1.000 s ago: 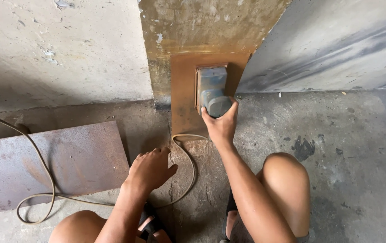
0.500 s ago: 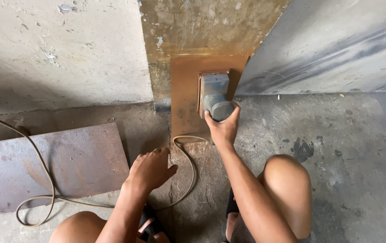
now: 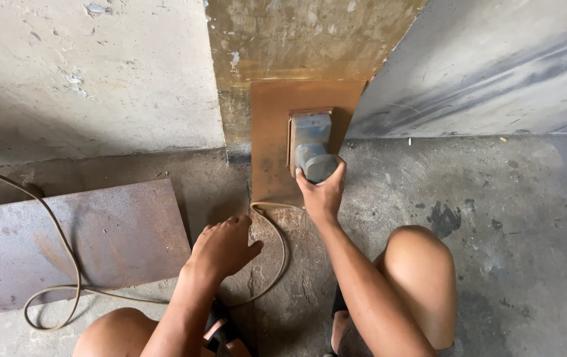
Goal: Using an electric orbital sander to smooth and clean a vertical metal plate on a fabrication floor.
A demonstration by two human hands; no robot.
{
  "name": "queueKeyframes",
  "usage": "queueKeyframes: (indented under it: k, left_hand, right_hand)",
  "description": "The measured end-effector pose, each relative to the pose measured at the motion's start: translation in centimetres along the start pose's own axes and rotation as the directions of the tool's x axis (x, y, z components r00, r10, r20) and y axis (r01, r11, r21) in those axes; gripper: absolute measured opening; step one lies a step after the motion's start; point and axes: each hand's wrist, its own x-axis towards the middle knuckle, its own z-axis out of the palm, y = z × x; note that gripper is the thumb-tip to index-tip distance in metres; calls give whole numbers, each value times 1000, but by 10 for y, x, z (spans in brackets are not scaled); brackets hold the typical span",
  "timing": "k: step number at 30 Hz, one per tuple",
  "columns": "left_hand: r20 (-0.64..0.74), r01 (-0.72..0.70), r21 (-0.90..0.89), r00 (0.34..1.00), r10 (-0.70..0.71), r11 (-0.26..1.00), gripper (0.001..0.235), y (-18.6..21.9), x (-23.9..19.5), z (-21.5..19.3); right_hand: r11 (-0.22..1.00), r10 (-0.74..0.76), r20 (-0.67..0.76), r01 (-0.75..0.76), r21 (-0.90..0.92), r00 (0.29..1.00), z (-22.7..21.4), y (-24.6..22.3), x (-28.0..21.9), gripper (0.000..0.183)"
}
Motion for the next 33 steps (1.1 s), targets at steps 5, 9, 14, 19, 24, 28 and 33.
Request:
queueKeyframes:
  k: [5, 9, 14, 19, 24, 28, 33]
  left_hand:
    - [-3, 4, 14, 1000, -4, 1000, 56, -1, -2, -3]
    - [8, -2, 13, 1000, 2, 1000, 58, -3, 0, 3]
    - [-1, -6, 16, 1000, 6, 1000, 58, -2, 1, -3]
    - [7, -16, 27, 1000, 16, 1000, 57, -5, 4, 5]
    - [2, -16, 18, 1000, 16, 1000, 58, 0, 0, -3]
    - [-1, -17, 28, 1000, 17, 999, 57, -4, 7, 4]
    - [-20, -22, 10, 1000, 22, 1000, 57, -2, 7, 1]
  right_hand:
    - [991, 112, -38, -109, 75, 993, 7, 13, 0, 78]
    - [1000, -22, -13, 22, -21, 1000, -4, -7, -4, 75]
    - [992, 103, -23, -101, 80, 994, 10, 11, -1, 78]
    - [997, -57, -2, 57, -47, 998, 1, -1, -8, 74]
    - [979, 166, 1, -165, 122, 986, 8, 9, -11, 78]
    - [999, 15, 3, -15, -37, 1000, 4, 5, -13, 75]
    - [989, 134, -6, -133, 62, 991, 11, 6, -13, 79]
